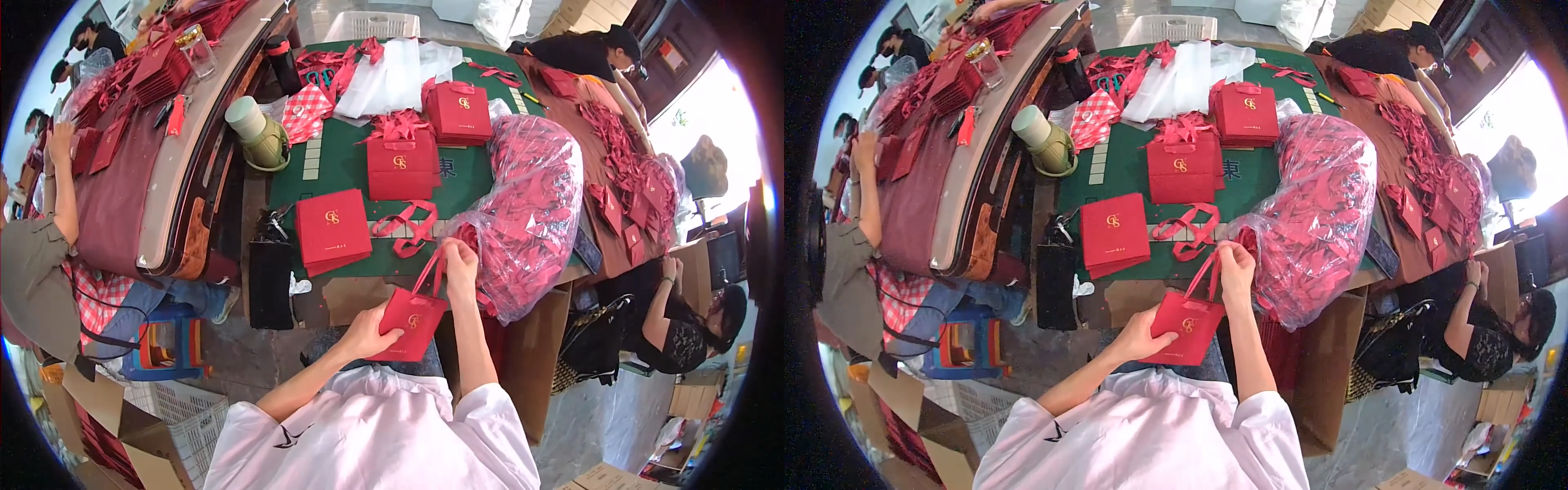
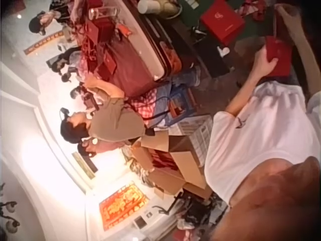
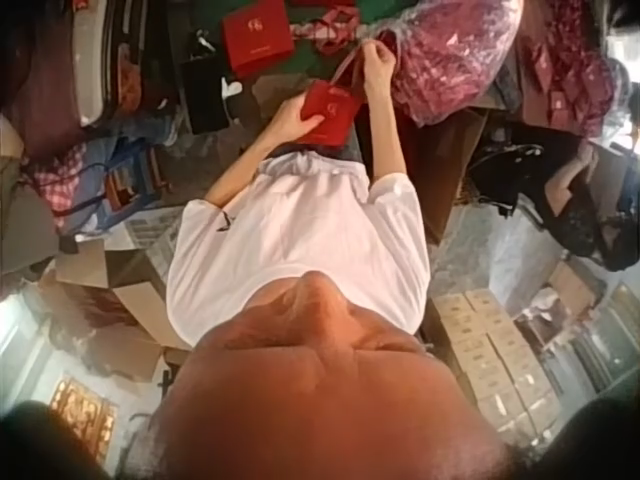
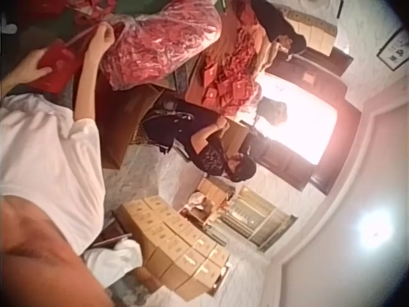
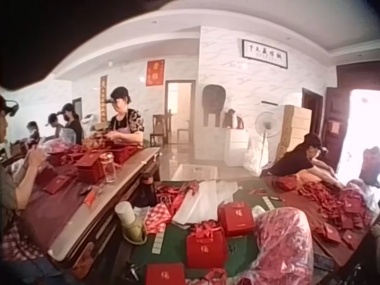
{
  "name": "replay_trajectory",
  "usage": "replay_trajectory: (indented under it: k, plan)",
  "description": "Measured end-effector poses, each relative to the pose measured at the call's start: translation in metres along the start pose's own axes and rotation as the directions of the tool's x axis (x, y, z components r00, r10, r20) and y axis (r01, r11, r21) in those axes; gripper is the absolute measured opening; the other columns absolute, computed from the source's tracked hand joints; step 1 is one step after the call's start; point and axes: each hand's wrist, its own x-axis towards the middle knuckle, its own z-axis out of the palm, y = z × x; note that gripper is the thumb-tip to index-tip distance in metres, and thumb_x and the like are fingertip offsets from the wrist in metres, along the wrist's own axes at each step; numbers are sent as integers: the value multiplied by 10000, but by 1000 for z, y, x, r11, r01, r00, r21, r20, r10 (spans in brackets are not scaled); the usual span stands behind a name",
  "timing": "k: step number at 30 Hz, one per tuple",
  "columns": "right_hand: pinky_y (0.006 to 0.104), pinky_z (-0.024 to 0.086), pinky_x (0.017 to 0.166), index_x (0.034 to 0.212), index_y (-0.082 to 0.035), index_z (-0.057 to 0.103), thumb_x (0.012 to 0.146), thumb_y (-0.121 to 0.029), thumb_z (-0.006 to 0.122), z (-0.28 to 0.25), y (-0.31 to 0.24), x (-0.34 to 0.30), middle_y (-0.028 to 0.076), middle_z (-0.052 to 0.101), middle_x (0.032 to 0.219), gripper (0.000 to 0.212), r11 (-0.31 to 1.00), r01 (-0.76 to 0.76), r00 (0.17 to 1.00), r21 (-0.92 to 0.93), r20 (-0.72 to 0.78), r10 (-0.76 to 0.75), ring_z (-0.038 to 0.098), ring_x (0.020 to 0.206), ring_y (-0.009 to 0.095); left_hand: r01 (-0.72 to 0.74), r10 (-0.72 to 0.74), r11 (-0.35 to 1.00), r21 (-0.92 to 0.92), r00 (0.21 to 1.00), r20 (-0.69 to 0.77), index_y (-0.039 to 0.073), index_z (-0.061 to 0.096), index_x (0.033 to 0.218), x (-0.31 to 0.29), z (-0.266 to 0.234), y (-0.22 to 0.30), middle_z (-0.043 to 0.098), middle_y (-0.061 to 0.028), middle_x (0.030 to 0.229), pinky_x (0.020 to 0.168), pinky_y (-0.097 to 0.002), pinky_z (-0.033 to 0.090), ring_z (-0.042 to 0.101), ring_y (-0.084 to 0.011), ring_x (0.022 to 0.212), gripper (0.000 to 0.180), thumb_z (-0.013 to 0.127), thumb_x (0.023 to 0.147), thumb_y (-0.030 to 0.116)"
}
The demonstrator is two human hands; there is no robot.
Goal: The person ties red ribbons onto small red gift bags by hand.
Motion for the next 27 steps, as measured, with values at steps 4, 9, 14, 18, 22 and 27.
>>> replay_trajectory:
  k: [4, 9, 14, 18, 22, 27]
  plan:
    - [220, 445, 697, 968, -8, 684, 952, -160, 640, 4, 10, 3, -24, 657, 862, 159, 1000, 20, 1000, 1, -3, -20, 563, 767, 54, 38, -38, 999, 10, 999, -5, 14, 553, 1270, 0, -3, -2, 699, -174, 1066, 875, -383, 529, 695, -270, 980, 514, 741, 800, 103]
    - [263, 487, 731, 968, 16, 682, 932, -154, 659, -5, 17, 6, 27, 674, 841, 176, 984, 111, 994, -138, 13, -110, 613, 779, 121, -36, 37, 999, -25, 999, 17, 27, 530, 1303, 1, -1, -12, 711, -180, 1035, 854, -403, 538, 703, -330, 952, 548, 734, 808, 144]
    - [352, 515, 684, 1067, -1, 639, 902, -122, 685, 12, -20, -30, 148, 652, 884, 209, 551, 475, 854, -686, 208, -477, 642, 748, 243, -3, -19, 982, -186, 993, -118, 22, 497, 1339, -3, -4, -29, 687, -191, 1085, 879, -368, 523, 689, -272, 993, 568, 725, 830, 128]
    - [307, 505, 663, 1100, -19, 581, 859, -100, 741, 23, -31, -65, 99, 605, 885, 301, 589, 456, 884, -667, 266, -384, 609, 731, 183, 6, -49, 990, -143, 952, -301, 23, 462, 1344, 0, -6, -28, 674, -207, 1114, 878, -382, 521, 680, -312, 1017, 563, 706, 851, 143]
    - [304, 522, 705, 1200, -1, 549, 834, -229, 801, 35, -9, -97, 91, 563, 957, 499, 859, 295, 910, -418, 398, -119, 603, 821, 180, 132, -124, 991, 28, 973, -193, 28, 460, 1286, 2, -10, 24, 641, -184, 1081, 846, -422, 515, 658, -370, 969, 523, 710, 845, 160]
    - [320, 513, 823, 1254, 8, 516, 948, -148, 594, 47, -26, -105, 111, 572, 1100, 353, 881, 268, 919, -390, 379, -112, 593, 957, 185, -157, 194, 969, 191, 961, -195, 72, 477, 1304, 2, -19, 34, 593, -135, 1053, 783, -390, 500, 635, -297, 938, 600, 772, 793, 184]
